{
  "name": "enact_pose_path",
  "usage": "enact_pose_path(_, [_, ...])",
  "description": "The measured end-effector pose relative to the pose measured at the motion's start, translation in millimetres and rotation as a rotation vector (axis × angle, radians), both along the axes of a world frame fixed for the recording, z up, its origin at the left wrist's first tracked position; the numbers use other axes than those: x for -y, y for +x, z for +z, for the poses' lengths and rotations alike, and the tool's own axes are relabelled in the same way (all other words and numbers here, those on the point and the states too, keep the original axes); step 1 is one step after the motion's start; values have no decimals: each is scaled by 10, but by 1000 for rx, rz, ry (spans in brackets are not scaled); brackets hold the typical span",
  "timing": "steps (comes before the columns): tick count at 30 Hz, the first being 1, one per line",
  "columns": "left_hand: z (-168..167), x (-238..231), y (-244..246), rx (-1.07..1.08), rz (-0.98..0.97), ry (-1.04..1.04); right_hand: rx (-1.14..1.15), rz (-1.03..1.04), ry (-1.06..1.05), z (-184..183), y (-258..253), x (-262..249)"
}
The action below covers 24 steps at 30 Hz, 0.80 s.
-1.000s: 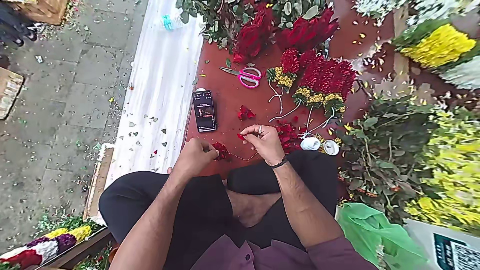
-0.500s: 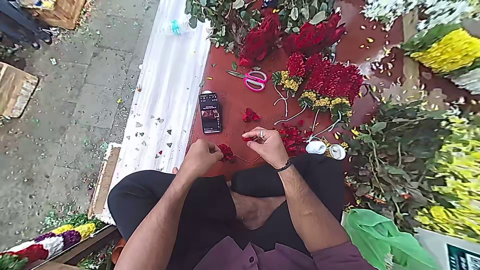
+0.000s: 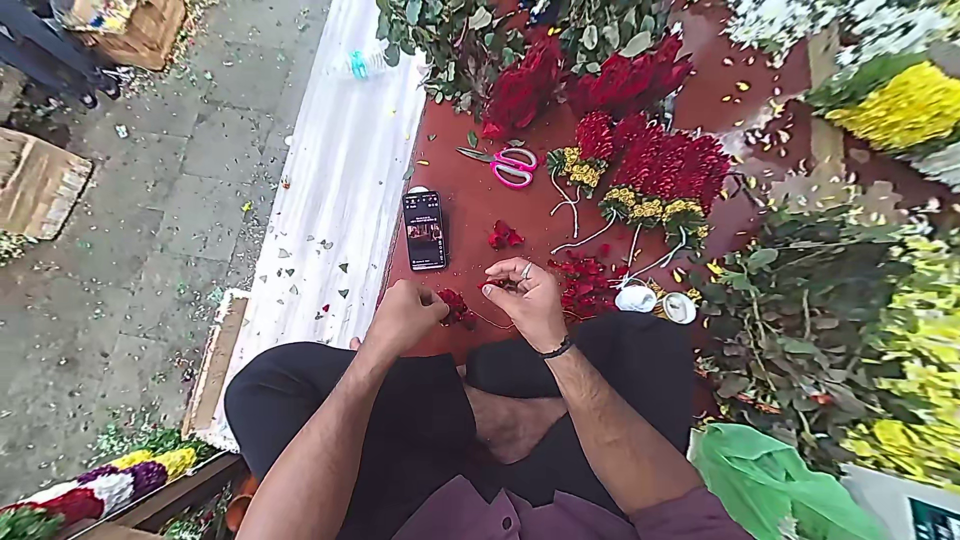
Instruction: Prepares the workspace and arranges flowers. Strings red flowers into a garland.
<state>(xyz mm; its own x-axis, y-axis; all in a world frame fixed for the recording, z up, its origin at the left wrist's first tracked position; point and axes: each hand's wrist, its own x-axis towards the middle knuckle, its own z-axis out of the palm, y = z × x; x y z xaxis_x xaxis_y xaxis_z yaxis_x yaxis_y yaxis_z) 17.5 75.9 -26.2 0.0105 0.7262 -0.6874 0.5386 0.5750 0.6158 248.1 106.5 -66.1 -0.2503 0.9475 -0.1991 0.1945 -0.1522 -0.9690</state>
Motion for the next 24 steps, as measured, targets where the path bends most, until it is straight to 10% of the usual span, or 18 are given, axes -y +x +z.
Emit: enact_pose_path(24, [55,0,11,218,-33,108,-74,201,-463,109,140,-80])
